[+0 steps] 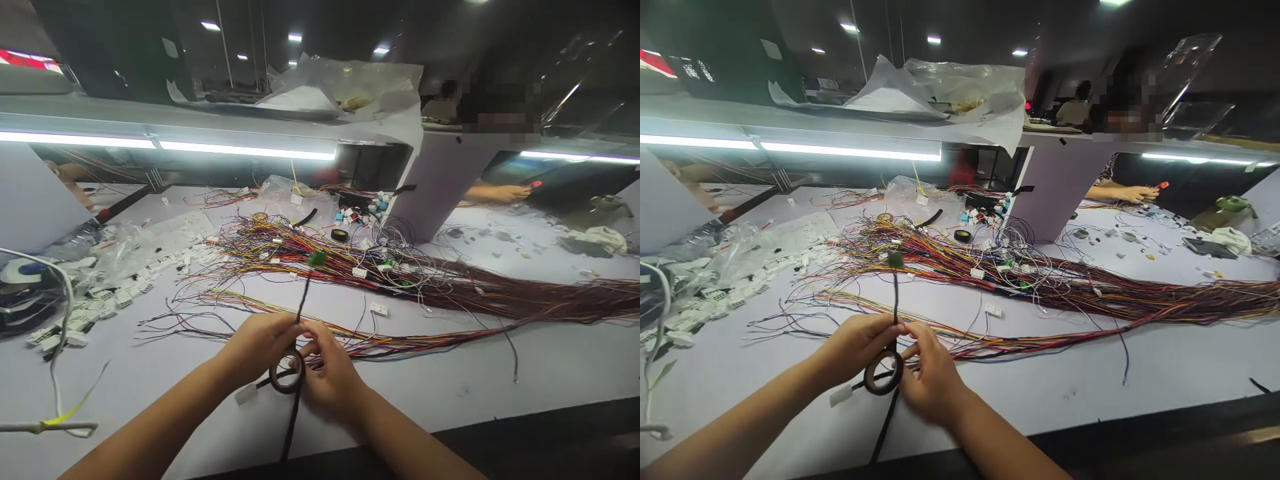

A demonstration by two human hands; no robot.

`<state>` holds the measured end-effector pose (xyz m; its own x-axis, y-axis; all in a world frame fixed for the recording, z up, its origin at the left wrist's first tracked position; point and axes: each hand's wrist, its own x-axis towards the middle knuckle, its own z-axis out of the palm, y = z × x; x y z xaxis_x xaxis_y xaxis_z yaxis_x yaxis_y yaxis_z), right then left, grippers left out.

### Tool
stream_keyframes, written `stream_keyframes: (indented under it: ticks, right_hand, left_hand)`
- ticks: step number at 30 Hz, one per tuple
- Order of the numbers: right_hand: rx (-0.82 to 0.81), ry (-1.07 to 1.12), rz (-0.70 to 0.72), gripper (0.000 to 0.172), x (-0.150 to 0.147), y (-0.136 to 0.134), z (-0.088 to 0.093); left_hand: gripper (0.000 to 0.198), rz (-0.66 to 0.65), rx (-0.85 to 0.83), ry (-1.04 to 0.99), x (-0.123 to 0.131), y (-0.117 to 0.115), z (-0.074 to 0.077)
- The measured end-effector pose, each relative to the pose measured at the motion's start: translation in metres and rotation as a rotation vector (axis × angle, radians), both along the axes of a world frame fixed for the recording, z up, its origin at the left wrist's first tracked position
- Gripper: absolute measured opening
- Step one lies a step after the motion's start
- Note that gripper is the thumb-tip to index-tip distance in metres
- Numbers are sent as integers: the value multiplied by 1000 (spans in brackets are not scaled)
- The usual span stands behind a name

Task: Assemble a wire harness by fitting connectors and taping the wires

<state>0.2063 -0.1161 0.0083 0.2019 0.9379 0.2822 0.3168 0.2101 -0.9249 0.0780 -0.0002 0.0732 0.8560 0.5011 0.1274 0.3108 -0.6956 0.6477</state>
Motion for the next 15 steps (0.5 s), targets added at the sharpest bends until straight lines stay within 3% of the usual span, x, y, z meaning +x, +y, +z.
stream_keyframes:
  ticks: [2, 5, 8, 10, 12, 15]
  right_hand:
    - [130, -92, -1, 60, -2, -3, -2]
    - [227, -165, 43, 40, -1, -2, 2]
    - [70, 25, 73, 28, 8, 0, 9]
    - [-191, 275, 110, 23, 16, 5, 14]
    - [-452, 418, 156, 21, 22, 14, 19]
    - [-554, 283, 211, 17, 24, 27, 22]
  left_hand:
    - [34, 127, -82, -7, -4, -4, -7]
    - [39, 280, -233, -76, -13, -10, -15]
    - [36, 378, -275, -213, -21, -13, -21]
    - [28, 337, -238, -305, -23, -13, -22]
    - [23, 198, -211, -366, -21, -10, -19]
    - [25, -92, -155, -360, -8, -2, -12]
